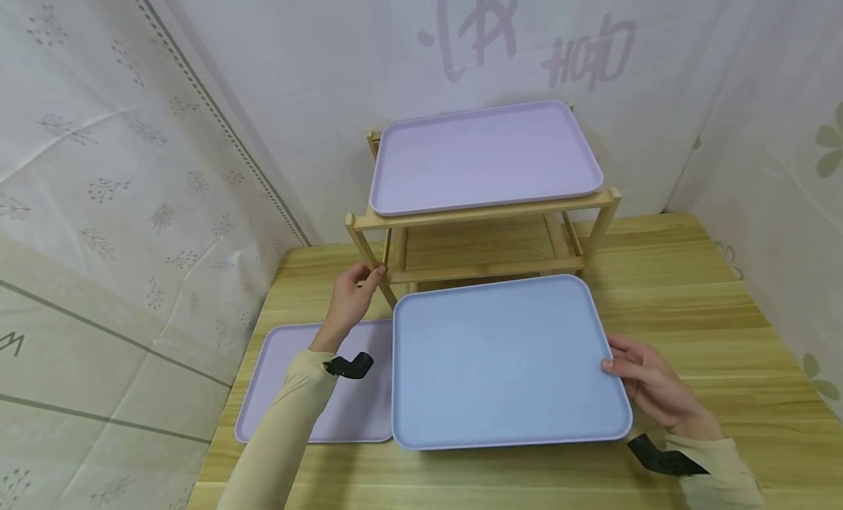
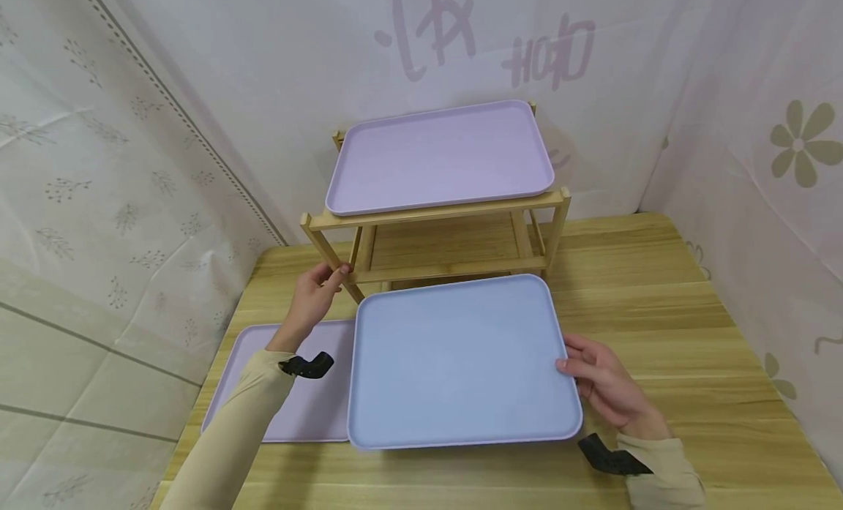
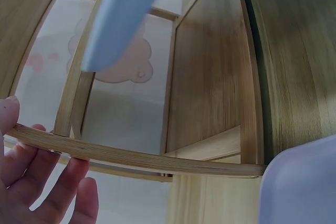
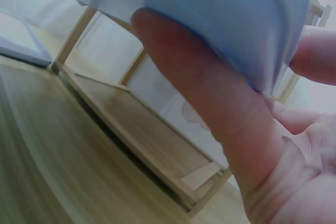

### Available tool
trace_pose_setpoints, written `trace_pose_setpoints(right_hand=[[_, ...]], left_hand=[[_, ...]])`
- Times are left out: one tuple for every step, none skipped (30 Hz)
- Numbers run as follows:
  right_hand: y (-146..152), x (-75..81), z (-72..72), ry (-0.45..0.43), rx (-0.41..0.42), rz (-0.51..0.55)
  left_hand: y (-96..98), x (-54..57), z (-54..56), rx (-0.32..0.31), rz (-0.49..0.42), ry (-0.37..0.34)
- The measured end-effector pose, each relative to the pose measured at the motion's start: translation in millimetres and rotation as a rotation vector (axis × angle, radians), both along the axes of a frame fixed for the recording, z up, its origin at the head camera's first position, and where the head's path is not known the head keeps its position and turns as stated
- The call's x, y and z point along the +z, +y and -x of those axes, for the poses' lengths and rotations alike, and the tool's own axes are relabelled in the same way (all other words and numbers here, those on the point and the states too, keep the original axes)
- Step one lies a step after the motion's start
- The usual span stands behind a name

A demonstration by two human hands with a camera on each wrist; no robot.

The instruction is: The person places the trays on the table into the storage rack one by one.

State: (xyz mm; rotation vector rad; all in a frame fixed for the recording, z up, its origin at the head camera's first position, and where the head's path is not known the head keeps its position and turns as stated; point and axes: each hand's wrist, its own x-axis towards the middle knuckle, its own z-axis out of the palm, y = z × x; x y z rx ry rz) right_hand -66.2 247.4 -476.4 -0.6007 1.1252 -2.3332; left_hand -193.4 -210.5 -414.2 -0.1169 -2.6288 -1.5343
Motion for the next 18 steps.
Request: trace_pose_setpoints(right_hand=[[0.0, 1.6, 0.4, 0.003, -0.007, 0.000], [-0.2, 3.3, 0.8, 0.003, -0.013, 0.006], [-0.5, 4.8, 1.3, 0.001, -0.017, 0.014], [-0.8, 6.2, 1.7, -0.003, -0.022, 0.024], [-1.0, 7.5, 2.1, -0.007, -0.023, 0.039], [-1.3, 8.7, 2.4, -0.010, -0.026, 0.050], [-1.6, 9.7, 2.7, -0.015, -0.030, 0.062], [-1.9, 10.6, 3.1, -0.021, -0.032, 0.074], [-2.1, 11.2, 3.4, -0.024, -0.035, 0.083], [-2.3, 11.8, 3.8, -0.029, -0.039, 0.090], [-2.5, 12.4, 4.2, -0.036, -0.042, 0.095], [-2.8, 12.9, 4.7, -0.041, -0.044, 0.098], [-3.0, 13.4, 5.2, -0.048, -0.045, 0.100], [-3.3, 13.8, 5.8, -0.052, -0.047, 0.101], [-3.6, 14.4, 6.5, -0.057, -0.049, 0.100], [-4.0, 14.8, 7.2, -0.060, -0.050, 0.099], [-4.4, 15.3, 8.0, -0.062, -0.053, 0.097], [-4.8, 15.7, 8.9, -0.062, -0.053, 0.094]], left_hand=[[0.1, 0.1, -0.1, -0.003, -0.002, 0.007], [0.2, 0.2, -0.2, -0.006, -0.001, 0.013], [0.0, 0.1, -0.3, -0.008, 0.000, 0.019], [-0.2, 0.0, -0.2, -0.009, 0.005, 0.024], [-0.5, -0.3, 0.0, -0.009, 0.003, 0.029], [-0.6, -0.5, 0.1, -0.008, 0.006, 0.033], [-0.7, -0.8, 0.2, -0.007, 0.009, 0.038], [-0.8, -1.1, 0.3, -0.007, 0.012, 0.042], [-0.7, -1.3, 0.4, -0.007, 0.015, 0.046], [-0.7, -1.5, 0.2, -0.007, 0.019, 0.050], [-0.6, -1.8, 0.3, -0.007, 0.017, 0.053], [-0.6, -2.1, 0.4, -0.006, 0.017, 0.054], [-0.5, -2.4, 0.5, -0.006, 0.017, 0.054], [-0.5, -2.7, 0.6, -0.007, 0.016, 0.055], [-0.6, -3.0, 0.5, -0.007, 0.019, 0.055], [-0.8, -3.4, 0.6, -0.008, 0.020, 0.055], [-0.8, -3.8, 0.9, -0.007, 0.015, 0.053], [-0.8, -4.0, 0.8, -0.008, 0.014, 0.052]])
